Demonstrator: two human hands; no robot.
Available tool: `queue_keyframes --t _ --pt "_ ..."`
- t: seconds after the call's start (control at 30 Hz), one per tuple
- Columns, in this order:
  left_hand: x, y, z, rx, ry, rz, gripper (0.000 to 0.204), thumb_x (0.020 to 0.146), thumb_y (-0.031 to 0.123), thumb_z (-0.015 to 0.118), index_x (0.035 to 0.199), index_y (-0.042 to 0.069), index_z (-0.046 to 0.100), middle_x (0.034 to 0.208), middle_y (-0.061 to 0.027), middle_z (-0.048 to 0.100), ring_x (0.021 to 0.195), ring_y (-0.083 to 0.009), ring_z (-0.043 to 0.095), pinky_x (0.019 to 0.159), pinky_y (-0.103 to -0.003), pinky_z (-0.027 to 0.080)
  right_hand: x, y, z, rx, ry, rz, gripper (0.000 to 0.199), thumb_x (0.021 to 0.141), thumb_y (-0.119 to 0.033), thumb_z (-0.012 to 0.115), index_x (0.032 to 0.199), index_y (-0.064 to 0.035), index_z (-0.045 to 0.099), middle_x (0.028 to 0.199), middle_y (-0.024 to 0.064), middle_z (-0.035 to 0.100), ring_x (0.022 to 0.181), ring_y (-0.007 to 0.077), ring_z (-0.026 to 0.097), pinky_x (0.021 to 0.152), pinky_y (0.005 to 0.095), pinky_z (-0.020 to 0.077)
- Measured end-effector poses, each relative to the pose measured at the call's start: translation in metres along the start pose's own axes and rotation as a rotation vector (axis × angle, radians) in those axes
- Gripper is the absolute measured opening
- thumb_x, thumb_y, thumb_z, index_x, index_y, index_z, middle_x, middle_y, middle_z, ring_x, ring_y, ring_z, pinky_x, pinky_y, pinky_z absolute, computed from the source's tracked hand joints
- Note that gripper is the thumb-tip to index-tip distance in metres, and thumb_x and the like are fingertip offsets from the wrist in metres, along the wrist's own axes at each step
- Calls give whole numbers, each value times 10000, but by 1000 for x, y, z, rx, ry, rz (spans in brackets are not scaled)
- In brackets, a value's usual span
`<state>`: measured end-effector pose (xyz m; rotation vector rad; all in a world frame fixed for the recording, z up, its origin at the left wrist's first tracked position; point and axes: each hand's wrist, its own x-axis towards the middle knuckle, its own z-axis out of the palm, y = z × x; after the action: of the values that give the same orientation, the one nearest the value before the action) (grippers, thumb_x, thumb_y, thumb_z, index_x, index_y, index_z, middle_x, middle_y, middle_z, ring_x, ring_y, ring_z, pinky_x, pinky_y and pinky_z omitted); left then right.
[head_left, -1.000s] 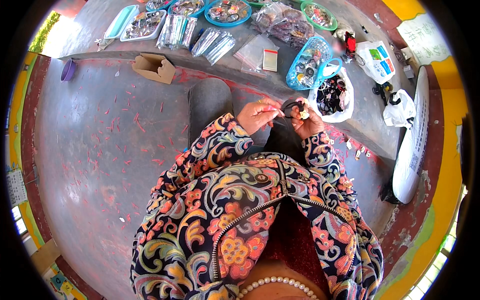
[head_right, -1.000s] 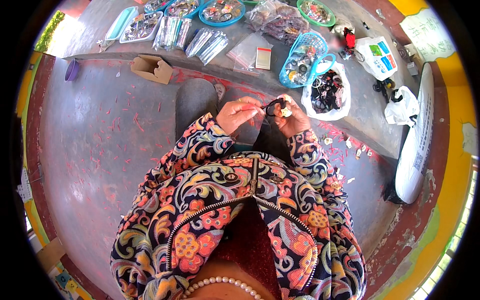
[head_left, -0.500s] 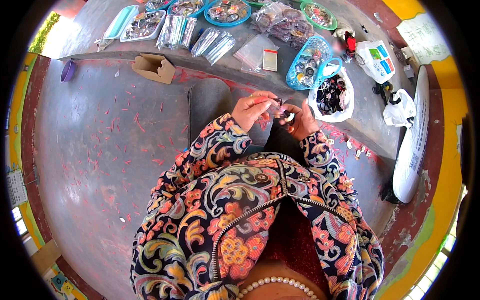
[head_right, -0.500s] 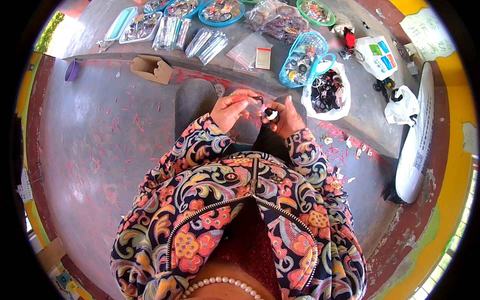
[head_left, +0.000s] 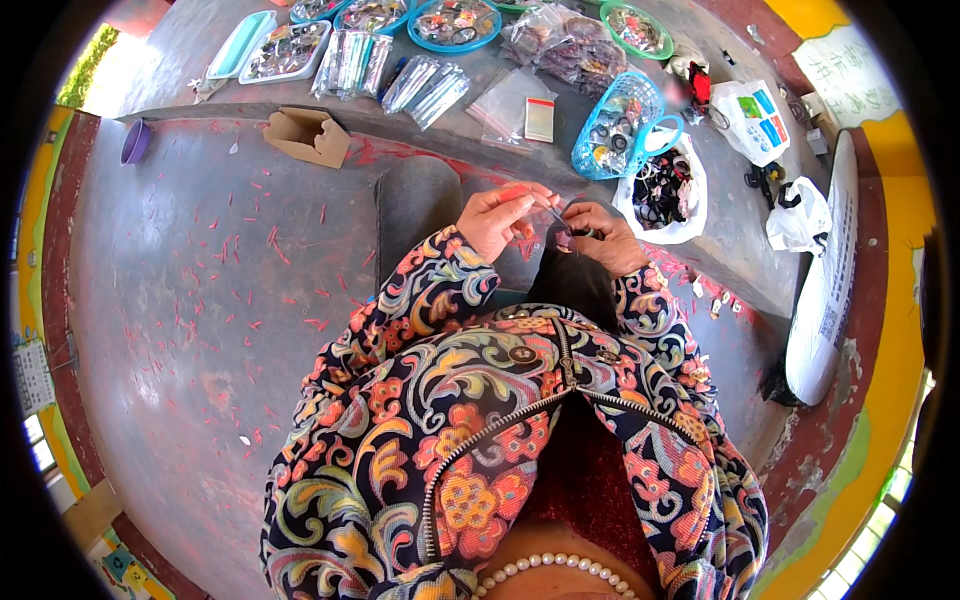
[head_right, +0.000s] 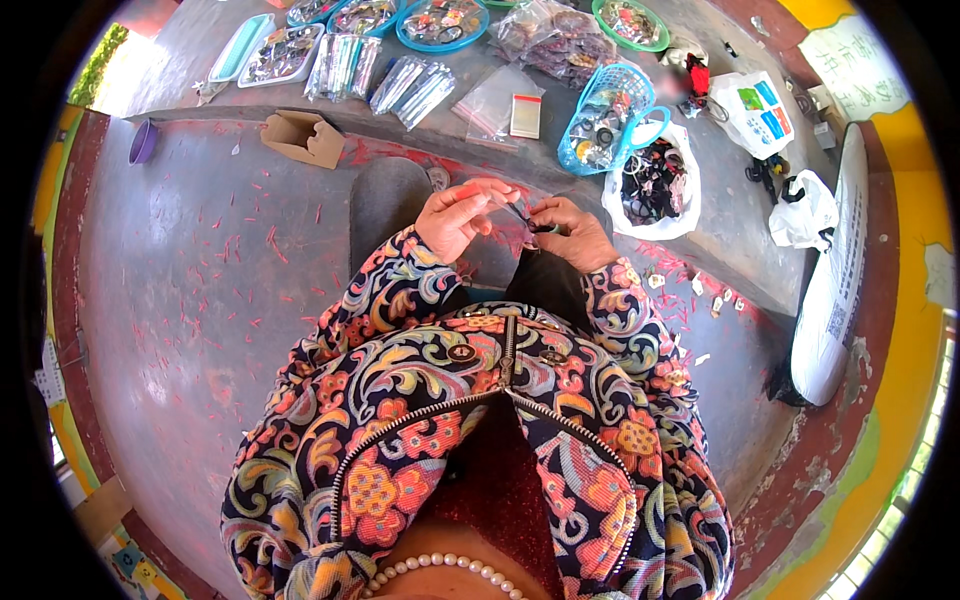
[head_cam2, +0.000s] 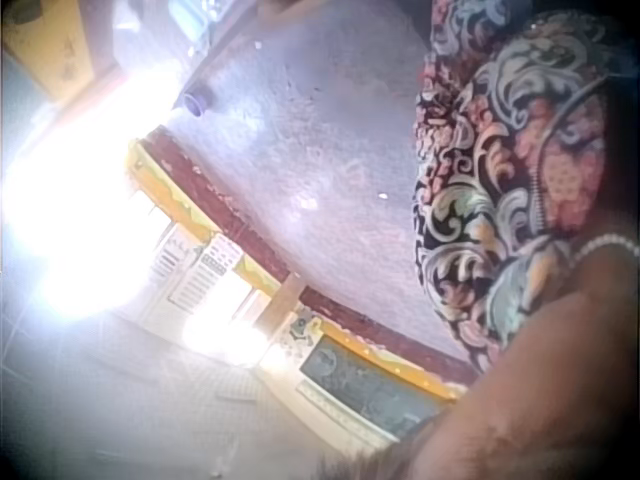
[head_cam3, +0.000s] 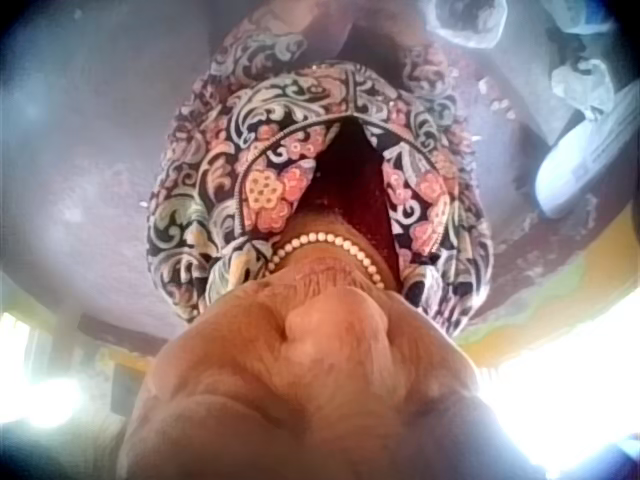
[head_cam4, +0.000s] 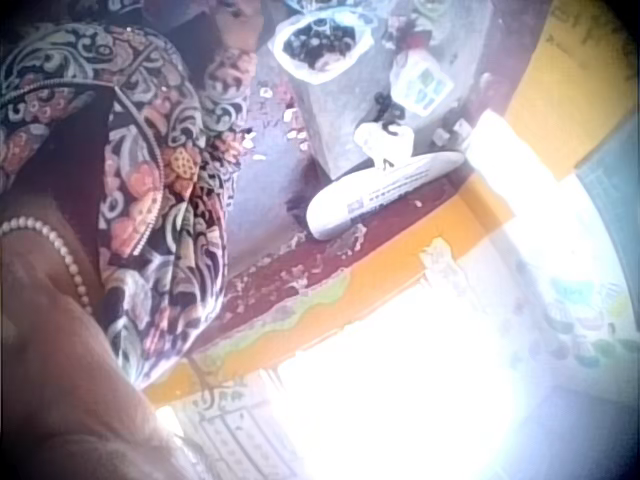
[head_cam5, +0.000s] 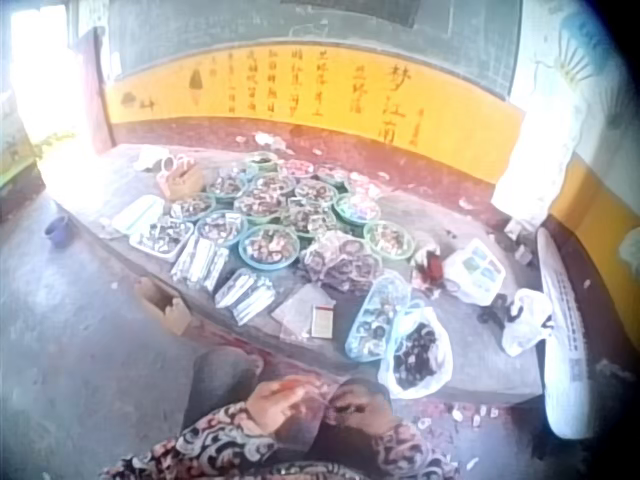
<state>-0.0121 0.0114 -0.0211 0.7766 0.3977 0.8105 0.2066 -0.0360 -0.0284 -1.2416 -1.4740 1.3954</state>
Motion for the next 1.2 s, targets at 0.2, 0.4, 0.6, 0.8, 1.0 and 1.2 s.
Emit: queue_keyframes --t 0.2,0.4,0.6,0.8,1.0,1.2 --pt "-1 2 -4 -121 -69 72 249 867 127 471 1047 -31 536 1035 -130 581 1000 -174 546 619 -182 452 -3 -25 -2 -109 84 -69 163 692 -5 625 848 -49 623 985 33 525 809 86 514 641 204 404" --pt "-4 7 -2 -215 -81 72 251 867 121 466 1032 -54 536 1032 -148 578 1012 -200 543 604 -187 460 -7 -46 -1 -204 77 -96 122 698 -10 623 816 -37 611 867 17 555 740 66 508 604 203 396" --pt "-3 7 -1 -99 -8 6 231 868 121 458 1001 -38 560 1043 -128 569 982 -203 561 566 -187 452 -10 -61 10 -173 240 30 80 746 -45 601 812 1 606 745 8 585 629 43 501 549 191 395" --pt "-2 3 1 250 2 -48 231 859 143 481 1000 -17 571 1030 -94 572 870 -151 579 518 -194 436 -5 -39 2 -41 319 158 171 818 -150 535 794 -2 617 701 0 587 610 37 501 513 178 375" --pt "-2 -9 9 416 -57 -288 210 844 185 518 935 24 619 976 -39 586 782 -85 528 555 -210 430 -5 -39 8 354 410 260 203 858 -209 487 858 -35 592 797 28 609 602 65 513 535 189 370" --pt "-1 -20 6 73 48 -273 217 860 180 495 982 26 587 961 -45 591 839 -103 535 598 -219 423 -1 -36 33 511 326 130 133 880 -93 429 955 -37 523 889 29 600 781 58 529 650 189 393"
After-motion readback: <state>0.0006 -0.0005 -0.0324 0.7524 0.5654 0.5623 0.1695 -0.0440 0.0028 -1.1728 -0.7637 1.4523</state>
